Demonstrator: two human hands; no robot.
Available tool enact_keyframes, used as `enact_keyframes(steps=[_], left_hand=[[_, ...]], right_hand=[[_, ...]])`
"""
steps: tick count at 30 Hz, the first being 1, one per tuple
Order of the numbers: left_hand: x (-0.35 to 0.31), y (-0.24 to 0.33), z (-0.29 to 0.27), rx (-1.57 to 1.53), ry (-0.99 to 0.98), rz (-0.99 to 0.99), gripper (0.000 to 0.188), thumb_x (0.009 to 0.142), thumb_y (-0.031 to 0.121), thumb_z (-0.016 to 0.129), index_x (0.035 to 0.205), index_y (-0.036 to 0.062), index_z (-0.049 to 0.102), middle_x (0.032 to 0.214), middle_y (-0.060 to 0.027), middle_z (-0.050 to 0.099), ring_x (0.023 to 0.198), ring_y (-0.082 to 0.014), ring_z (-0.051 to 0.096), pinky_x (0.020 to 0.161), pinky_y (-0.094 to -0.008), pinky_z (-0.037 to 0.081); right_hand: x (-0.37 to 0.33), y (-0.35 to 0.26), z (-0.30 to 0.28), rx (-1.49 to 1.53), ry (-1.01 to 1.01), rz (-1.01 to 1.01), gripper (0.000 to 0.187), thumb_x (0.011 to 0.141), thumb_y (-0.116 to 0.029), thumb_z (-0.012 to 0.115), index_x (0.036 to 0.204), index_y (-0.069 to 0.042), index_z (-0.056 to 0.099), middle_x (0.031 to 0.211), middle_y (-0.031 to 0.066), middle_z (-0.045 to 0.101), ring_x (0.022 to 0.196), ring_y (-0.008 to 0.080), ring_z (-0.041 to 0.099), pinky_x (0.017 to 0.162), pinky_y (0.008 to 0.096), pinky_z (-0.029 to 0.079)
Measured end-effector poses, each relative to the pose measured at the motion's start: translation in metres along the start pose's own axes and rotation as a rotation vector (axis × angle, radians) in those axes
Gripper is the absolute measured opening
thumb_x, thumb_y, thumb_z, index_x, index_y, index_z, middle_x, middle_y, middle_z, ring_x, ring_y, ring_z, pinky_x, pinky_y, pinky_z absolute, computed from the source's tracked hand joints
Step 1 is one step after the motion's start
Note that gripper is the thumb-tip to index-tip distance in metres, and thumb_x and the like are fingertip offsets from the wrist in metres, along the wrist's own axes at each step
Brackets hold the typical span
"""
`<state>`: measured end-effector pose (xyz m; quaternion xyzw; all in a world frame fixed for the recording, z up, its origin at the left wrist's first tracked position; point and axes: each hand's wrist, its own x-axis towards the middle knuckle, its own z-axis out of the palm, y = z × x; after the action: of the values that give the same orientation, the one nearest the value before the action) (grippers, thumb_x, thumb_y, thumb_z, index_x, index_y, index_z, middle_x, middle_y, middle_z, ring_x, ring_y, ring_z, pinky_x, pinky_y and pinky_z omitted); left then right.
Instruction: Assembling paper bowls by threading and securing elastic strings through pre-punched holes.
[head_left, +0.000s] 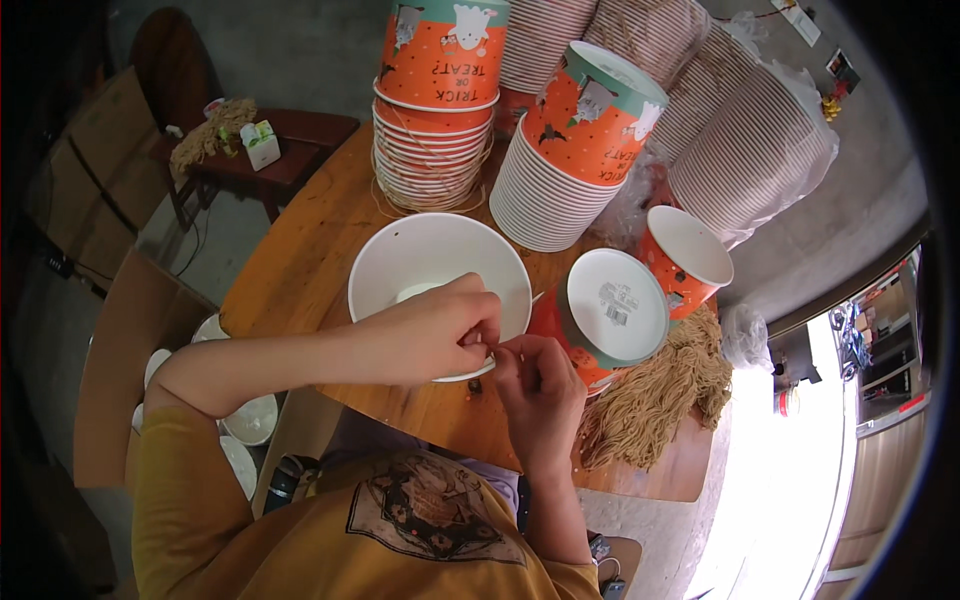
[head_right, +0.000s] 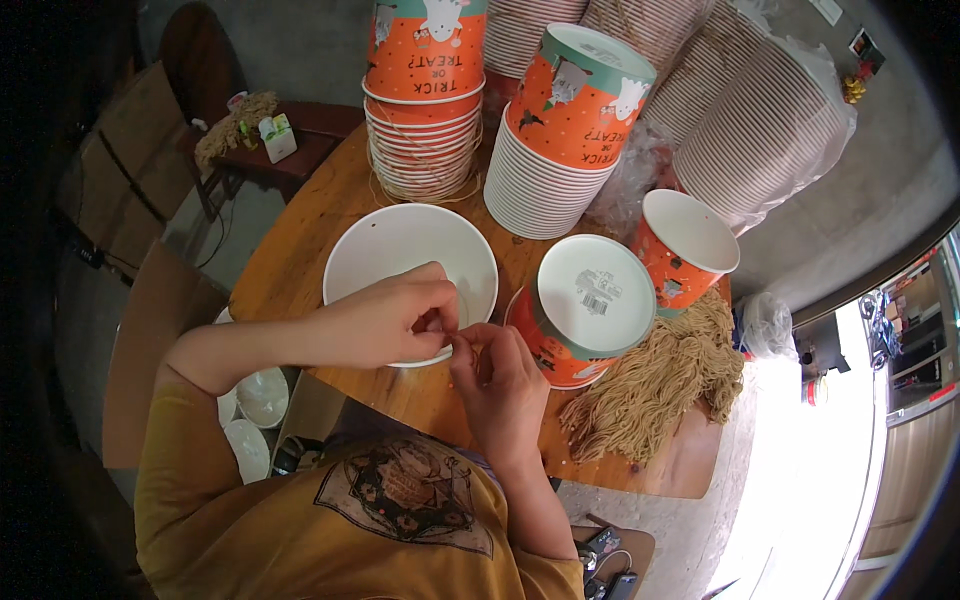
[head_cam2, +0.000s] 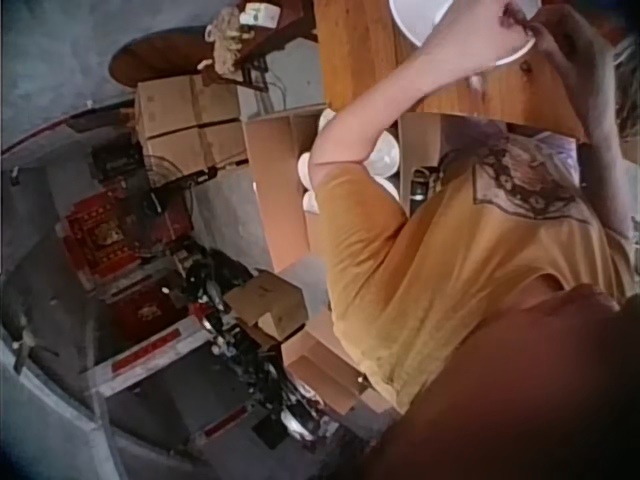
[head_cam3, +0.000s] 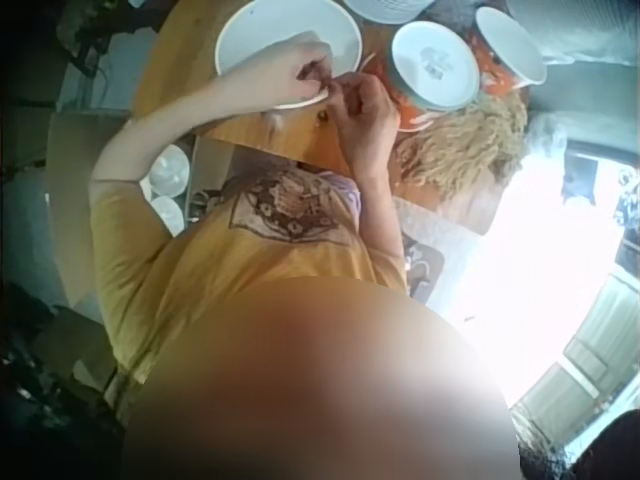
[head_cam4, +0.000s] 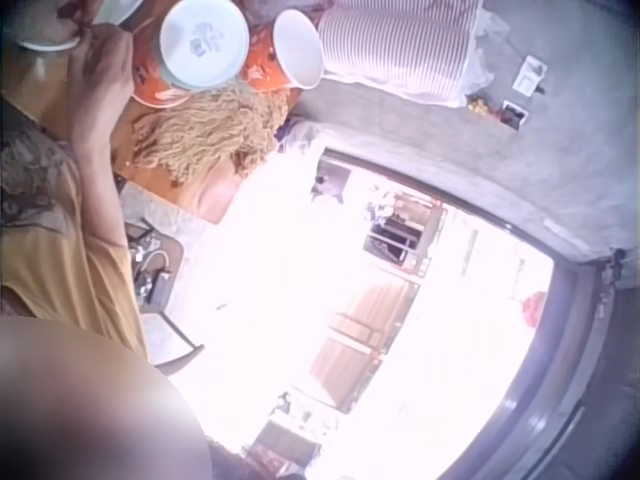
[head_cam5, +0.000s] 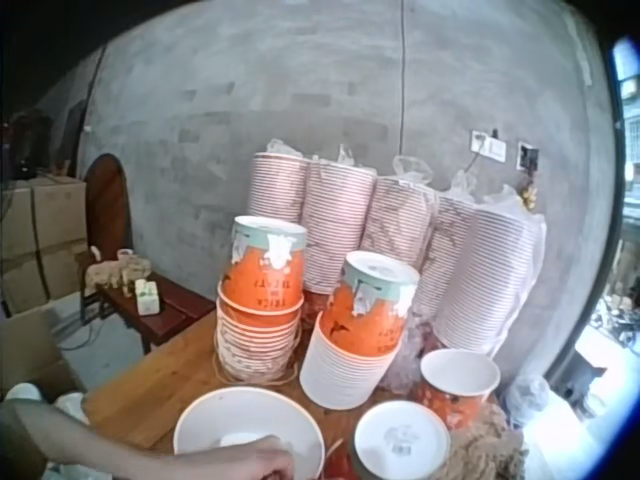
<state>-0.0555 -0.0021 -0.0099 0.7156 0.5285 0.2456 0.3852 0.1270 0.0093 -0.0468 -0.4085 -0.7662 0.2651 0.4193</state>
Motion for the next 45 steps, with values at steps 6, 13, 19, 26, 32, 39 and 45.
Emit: enact_keyframes(steps=[6, 13, 19, 26, 32, 39, 45], left_hand=[[-0.003, 0.001, 0.013, 0.244, 0.234, 0.236, 0.013, 0.086, 0.011, 0.058, 0.094, 0.0038, 0.052, 0.087, -0.0118, 0.059, 0.084, -0.0298, 0.062, 0.071, -0.0406, 0.049], [-0.003, 0.008, 0.006, -0.140, 0.121, 0.002, 0.010, 0.085, 0.007, 0.060, 0.089, 0.0027, 0.052, 0.080, -0.0103, 0.062, 0.074, -0.0239, 0.061, 0.066, -0.0359, 0.048], [-0.002, 0.004, 0.011, -0.138, 0.183, 0.078, 0.012, 0.085, 0.005, 0.061, 0.089, 0.0006, 0.050, 0.083, -0.0093, 0.061, 0.073, -0.0225, 0.060, 0.066, -0.0353, 0.048], [-0.002, 0.002, 0.015, -0.165, 0.184, 0.111, 0.017, 0.085, 0.002, 0.060, 0.096, 0.0016, 0.047, 0.082, -0.0084, 0.060, 0.076, -0.0195, 0.060, 0.067, -0.0332, 0.049], [0.000, 0.001, 0.016, -0.225, 0.186, 0.118, 0.026, 0.086, -0.001, 0.058, 0.106, 0.0035, 0.041, 0.083, -0.0074, 0.060, 0.078, -0.0176, 0.061, 0.070, -0.0313, 0.050], [0.005, -0.003, 0.012, -0.329, 0.114, 0.059, 0.031, 0.088, -0.001, 0.058, 0.113, 0.0046, 0.041, 0.092, -0.0068, 0.066, 0.091, -0.0132, 0.060, 0.088, -0.0314, 0.044], [0.009, -0.003, 0.013, -0.374, 0.088, 0.036, 0.031, 0.089, 0.001, 0.060, 0.113, 0.0054, 0.040, 0.090, -0.0066, 0.065, 0.088, -0.0124, 0.059, 0.087, -0.0308, 0.044]], right_hand=[[-0.004, 0.004, 0.002, -0.064, 0.071, -0.053, 0.012, 0.082, -0.006, 0.072, 0.089, -0.007, 0.061, 0.069, 0.0027, 0.053, 0.052, 0.0121, 0.050, 0.049, 0.0282, 0.042], [-0.011, 0.006, 0.008, -0.107, 0.144, -0.145, 0.015, 0.081, -0.004, 0.072, 0.090, -0.007, 0.060, 0.070, 0.0021, 0.053, 0.050, 0.0128, 0.051, 0.047, 0.0283, 0.043], [-0.012, 0.008, 0.010, -0.102, 0.151, -0.169, 0.017, 0.080, -0.003, 0.072, 0.091, -0.007, 0.059, 0.070, 0.0020, 0.052, 0.050, 0.0126, 0.050, 0.046, 0.0286, 0.042], [-0.011, 0.009, 0.012, -0.063, 0.167, -0.134, 0.015, 0.081, -0.003, 0.071, 0.089, -0.006, 0.059, 0.069, 0.0027, 0.051, 0.050, 0.0130, 0.049, 0.046, 0.0284, 0.042], [-0.009, 0.009, 0.009, 0.065, 0.145, 0.027, 0.011, 0.085, -0.004, 0.069, 0.088, -0.004, 0.058, 0.072, 0.0030, 0.053, 0.053, 0.0105, 0.049, 0.050, 0.0260, 0.043], [-0.008, 0.014, 0.003, 0.176, 0.095, 0.057, 0.014, 0.085, -0.003, 0.068, 0.094, -0.004, 0.058, 0.081, 0.0053, 0.056, 0.058, 0.0116, 0.054, 0.053, 0.0256, 0.046], [-0.003, 0.016, -0.011, -0.069, 0.054, -0.178, 0.021, 0.081, -0.003, 0.069, 0.099, -0.009, 0.061, 0.084, 0.0044, 0.056, 0.062, 0.0175, 0.059, 0.054, 0.0306, 0.049]])
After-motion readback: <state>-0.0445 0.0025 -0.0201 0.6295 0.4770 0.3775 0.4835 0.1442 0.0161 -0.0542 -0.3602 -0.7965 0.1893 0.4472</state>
